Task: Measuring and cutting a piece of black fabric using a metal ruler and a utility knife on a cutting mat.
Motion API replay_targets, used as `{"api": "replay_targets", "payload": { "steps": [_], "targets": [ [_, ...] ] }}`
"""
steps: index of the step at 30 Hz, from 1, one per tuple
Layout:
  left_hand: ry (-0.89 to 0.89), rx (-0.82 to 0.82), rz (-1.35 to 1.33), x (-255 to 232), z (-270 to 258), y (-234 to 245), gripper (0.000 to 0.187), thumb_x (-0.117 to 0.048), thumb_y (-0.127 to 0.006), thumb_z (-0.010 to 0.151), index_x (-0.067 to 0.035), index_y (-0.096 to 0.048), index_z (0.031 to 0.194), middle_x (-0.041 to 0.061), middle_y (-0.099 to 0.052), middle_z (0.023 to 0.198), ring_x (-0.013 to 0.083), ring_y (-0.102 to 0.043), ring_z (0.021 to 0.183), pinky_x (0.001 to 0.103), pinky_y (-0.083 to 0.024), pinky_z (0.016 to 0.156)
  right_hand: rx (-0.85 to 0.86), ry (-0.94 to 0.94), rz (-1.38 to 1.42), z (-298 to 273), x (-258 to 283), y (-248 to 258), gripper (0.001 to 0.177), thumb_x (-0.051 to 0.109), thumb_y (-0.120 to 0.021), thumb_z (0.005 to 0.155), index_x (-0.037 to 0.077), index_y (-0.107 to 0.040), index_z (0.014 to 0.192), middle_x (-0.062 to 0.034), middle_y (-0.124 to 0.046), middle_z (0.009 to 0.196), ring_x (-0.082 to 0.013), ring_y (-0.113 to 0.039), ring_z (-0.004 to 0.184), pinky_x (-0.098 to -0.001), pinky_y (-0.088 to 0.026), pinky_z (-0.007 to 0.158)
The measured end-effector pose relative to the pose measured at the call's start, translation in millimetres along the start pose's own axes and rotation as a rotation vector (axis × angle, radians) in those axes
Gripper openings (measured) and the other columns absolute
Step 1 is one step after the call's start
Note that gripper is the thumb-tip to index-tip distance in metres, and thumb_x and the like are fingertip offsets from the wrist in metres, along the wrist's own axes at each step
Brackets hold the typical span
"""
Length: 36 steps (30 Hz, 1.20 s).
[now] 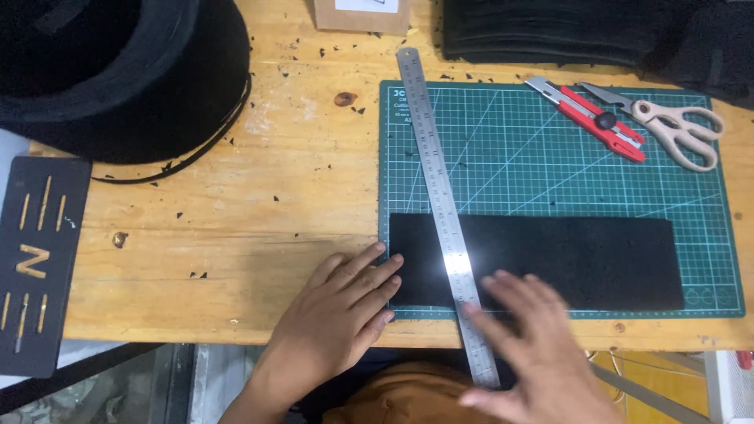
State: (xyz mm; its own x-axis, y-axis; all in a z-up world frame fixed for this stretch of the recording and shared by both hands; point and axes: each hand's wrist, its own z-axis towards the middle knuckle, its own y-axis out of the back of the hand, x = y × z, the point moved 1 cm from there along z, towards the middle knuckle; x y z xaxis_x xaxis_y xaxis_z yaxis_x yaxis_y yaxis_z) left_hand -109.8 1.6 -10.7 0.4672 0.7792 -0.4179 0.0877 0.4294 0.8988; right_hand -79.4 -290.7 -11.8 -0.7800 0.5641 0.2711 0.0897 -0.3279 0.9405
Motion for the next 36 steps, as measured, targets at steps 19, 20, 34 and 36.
{"api": "replay_targets", "payload": {
  "steps": [19,20,34,36],
  "targets": [
    [-0.021,-0.065,-0.022,-1,1,0,0.042,-0.03,-0.045,0.107,-0.003,-0.066,0.132,0.007,-0.054,0.154,0.0272,-0.035,0.151,0.046,-0.028,0.116,-0.22,-0.32,-0.114,-20,-2,-3,0.044,0.013,-0.074,0.089,0.006,-0.061,0.131,-0.0168,-0.061,0.126,-0.0324,-0.062,0.108,-0.0412,-0.058,0.082],
    [-0.018,-0.052,-0.02,-1,1,0,0.043,-0.03,-0.043,0.108,-0.003,-0.066,0.132,0.007,-0.054,0.154,0.0269,-0.035,0.151,0.046,-0.027,0.116,-0.243,-0.336,-0.149,-22,-5,-1,0.041,0.013,-0.074,0.091,0.005,-0.063,0.13,-0.0172,-0.061,0.124,-0.0306,-0.06,0.104,-0.0384,-0.055,0.078],
    [0.017,0.011,-0.04,1,1,-4,0.048,-0.034,-0.037,0.109,-0.004,-0.064,0.135,0.005,-0.053,0.156,0.0255,-0.033,0.152,0.046,-0.026,0.115,-0.311,-0.37,-0.286,-23,-39,28,0.046,0.03,-0.067,0.098,0.002,-0.063,0.135,-0.0197,-0.062,0.141,-0.0391,-0.057,0.139,-0.0557,-0.044,0.114],
    [0.01,0.003,-0.019,1,1,-5,0.048,-0.034,-0.038,0.108,-0.004,-0.065,0.134,0.005,-0.053,0.155,0.0262,-0.034,0.152,0.046,-0.027,0.114,-0.168,-0.301,-0.152,-18,-44,30,0.053,0.032,-0.059,0.098,0.007,-0.056,0.144,-0.0189,-0.056,0.151,-0.0388,-0.048,0.148,-0.0569,-0.041,0.119]
  ]
}}
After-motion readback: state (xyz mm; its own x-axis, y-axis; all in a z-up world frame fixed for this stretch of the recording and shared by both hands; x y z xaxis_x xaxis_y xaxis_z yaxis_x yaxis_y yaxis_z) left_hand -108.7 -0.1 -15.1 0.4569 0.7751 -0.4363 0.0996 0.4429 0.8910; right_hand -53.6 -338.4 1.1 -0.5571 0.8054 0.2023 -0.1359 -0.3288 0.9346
